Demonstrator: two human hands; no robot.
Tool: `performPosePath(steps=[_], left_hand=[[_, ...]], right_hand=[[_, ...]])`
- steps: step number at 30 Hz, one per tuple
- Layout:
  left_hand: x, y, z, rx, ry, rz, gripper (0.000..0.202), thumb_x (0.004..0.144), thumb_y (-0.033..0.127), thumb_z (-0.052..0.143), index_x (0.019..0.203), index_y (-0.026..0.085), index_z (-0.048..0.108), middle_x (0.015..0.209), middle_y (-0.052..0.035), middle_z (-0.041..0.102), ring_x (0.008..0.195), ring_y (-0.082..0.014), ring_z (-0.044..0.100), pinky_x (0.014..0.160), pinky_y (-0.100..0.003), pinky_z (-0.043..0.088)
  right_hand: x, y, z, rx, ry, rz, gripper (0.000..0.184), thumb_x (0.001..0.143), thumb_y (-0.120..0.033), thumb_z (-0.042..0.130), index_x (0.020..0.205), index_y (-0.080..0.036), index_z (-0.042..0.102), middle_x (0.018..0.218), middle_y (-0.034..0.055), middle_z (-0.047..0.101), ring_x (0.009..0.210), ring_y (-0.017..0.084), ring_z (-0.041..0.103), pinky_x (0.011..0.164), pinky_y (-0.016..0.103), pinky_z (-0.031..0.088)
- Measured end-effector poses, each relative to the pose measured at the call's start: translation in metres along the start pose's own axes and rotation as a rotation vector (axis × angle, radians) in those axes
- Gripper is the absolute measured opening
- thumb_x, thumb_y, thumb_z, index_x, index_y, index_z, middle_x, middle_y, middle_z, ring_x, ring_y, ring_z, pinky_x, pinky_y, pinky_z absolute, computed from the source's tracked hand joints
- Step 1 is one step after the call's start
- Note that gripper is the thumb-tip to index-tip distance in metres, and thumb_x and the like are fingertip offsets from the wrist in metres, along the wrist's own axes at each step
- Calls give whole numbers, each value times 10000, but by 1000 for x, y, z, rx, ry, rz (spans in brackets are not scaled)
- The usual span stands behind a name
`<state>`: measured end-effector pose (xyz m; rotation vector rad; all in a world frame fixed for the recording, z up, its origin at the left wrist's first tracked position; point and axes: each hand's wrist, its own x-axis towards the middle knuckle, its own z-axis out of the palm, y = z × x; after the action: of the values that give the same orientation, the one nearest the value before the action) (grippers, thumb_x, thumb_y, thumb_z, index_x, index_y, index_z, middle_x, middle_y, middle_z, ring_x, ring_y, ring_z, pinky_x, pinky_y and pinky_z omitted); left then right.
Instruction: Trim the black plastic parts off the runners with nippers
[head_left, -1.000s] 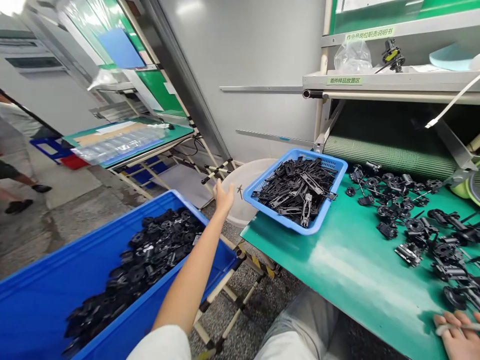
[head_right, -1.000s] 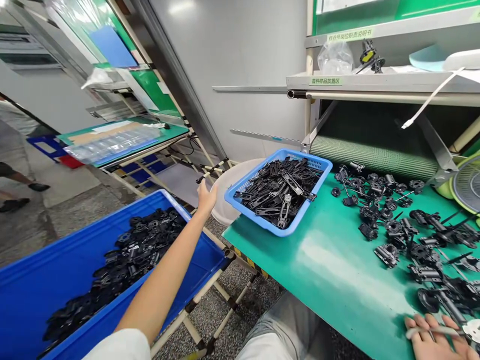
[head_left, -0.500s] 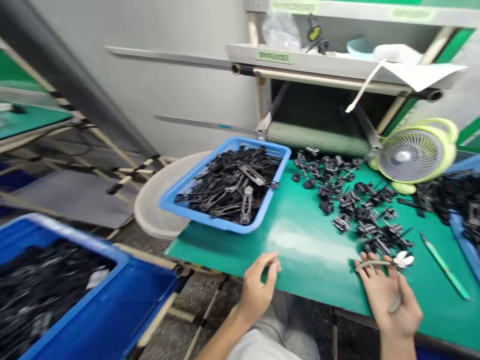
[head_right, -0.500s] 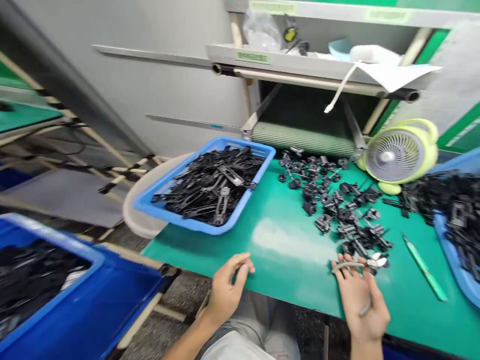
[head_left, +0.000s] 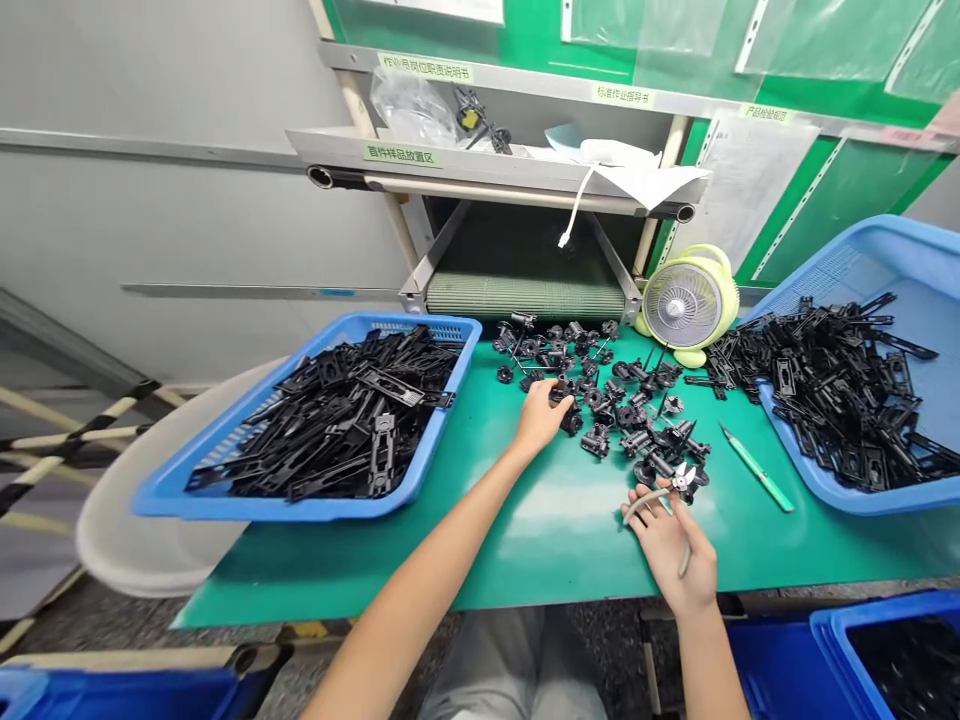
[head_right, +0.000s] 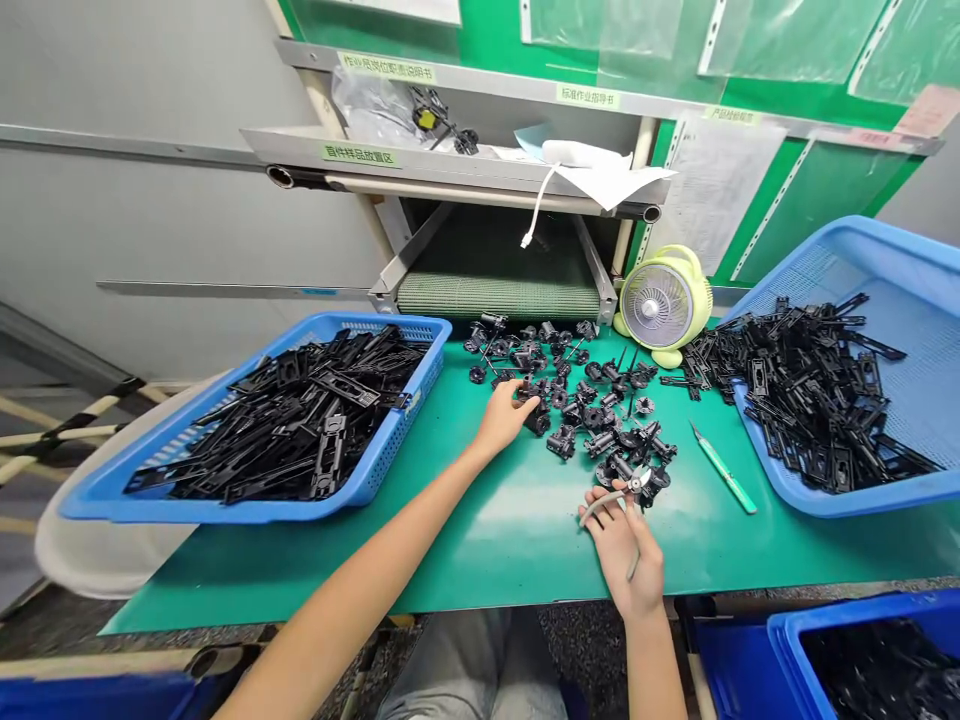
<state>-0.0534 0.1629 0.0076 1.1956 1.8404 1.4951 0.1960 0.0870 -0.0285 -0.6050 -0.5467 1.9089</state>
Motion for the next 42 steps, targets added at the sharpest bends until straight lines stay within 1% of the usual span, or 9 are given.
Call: performPosePath(steps=[5, 9, 12, 16, 20, 25, 30, 37, 42], left_hand=[[-45, -6, -30, -242, 28, -117, 361, 677, 358, 710, 966, 178, 589, 1062, -81, 567, 685, -166, 648, 585, -301, 513], [-73, -3, -57, -501, 102, -225, 321, 715, 407, 605, 919, 184, 498, 946, -74, 606, 801, -192, 667, 647, -302, 517], [-83, 8, -75, -665, 113, -274, 215, 690, 340, 555, 813, 190, 460, 858, -70, 604, 831, -187, 644, 704, -313, 516], [-109, 26, -86, -846, -14, -354, 180, 617, 213, 582, 770, 185, 492, 737, -24, 534, 672, -146, 570, 598, -287, 479], [-140, 30, -83, -1078, -122, -416, 162, 737, 278, 621, 733, 191, 485, 657, 26, 436, 540, -94, 455, 512, -248, 408], [-155, 16, -84, -921, -54, -448, 289, 766, 395, 669, 708, 176, 490, 676, 4, 510, 577, -109, 502, 506, -244, 404], [-166, 6, -104, -617, 42, -480, 357, 767, 484, 682, 807, 182, 496, 623, 7, 581, 585, -139, 561, 526, -259, 444], [-175, 4, -117, -645, 21, -483, 389, 801, 555, 608, 835, 203, 445, 579, 34, 557, 490, -120, 531, 452, -231, 392], [-172, -5, -120, -495, 24, -478, 358, 849, 555, 503, 790, 220, 394, 545, 45, 525, 446, -107, 485, 424, -215, 344]], right_hand=[[-3, -4, 4, 12, 11, 13, 261, 809, -399, 659, 1038, -275, 669, 1029, 47, 697, 1048, 236, 628, 1101, 549, 333], [-4, -5, 4, 4, 28, 14, 305, 807, -405, 652, 1086, -280, 657, 1031, 52, 689, 1063, 240, 617, 1110, 559, 313], [-5, -5, 3, -14, 54, 17, 330, 807, -422, 639, 1107, -284, 653, 1032, 54, 680, 1064, 251, 613, 1112, 581, 299], [-5, -4, 3, -40, 105, 15, 329, 801, -434, 637, 1094, -286, 657, 1038, 52, 669, 1072, 252, 606, 1121, 581, 283], [-5, -5, 3, -54, 81, 11, 333, 802, -447, 641, 1094, -290, 655, 1033, 43, 665, 1068, 235, 604, 1129, 565, 276], [-6, -6, 5, -70, 94, 5, 330, 801, -438, 642, 1091, -280, 654, 1029, 50, 665, 1063, 237, 603, 1123, 571, 280], [-7, -6, 5, -113, 96, -1, 323, 806, -450, 621, 1079, -281, 658, 1033, 55, 658, 1045, 246, 603, 1118, 590, 275], [-8, -7, 5, -144, 134, -14, 324, 828, -437, 577, 1084, -253, 650, 1011, 64, 647, 1065, 253, 595, 1125, 607, 261], [-9, -8, 7, -173, 174, -17, 325, 825, -440, 574, 1075, -249, 653, 1025, 65, 639, 1060, 260, 596, 1128, 613, 257]])
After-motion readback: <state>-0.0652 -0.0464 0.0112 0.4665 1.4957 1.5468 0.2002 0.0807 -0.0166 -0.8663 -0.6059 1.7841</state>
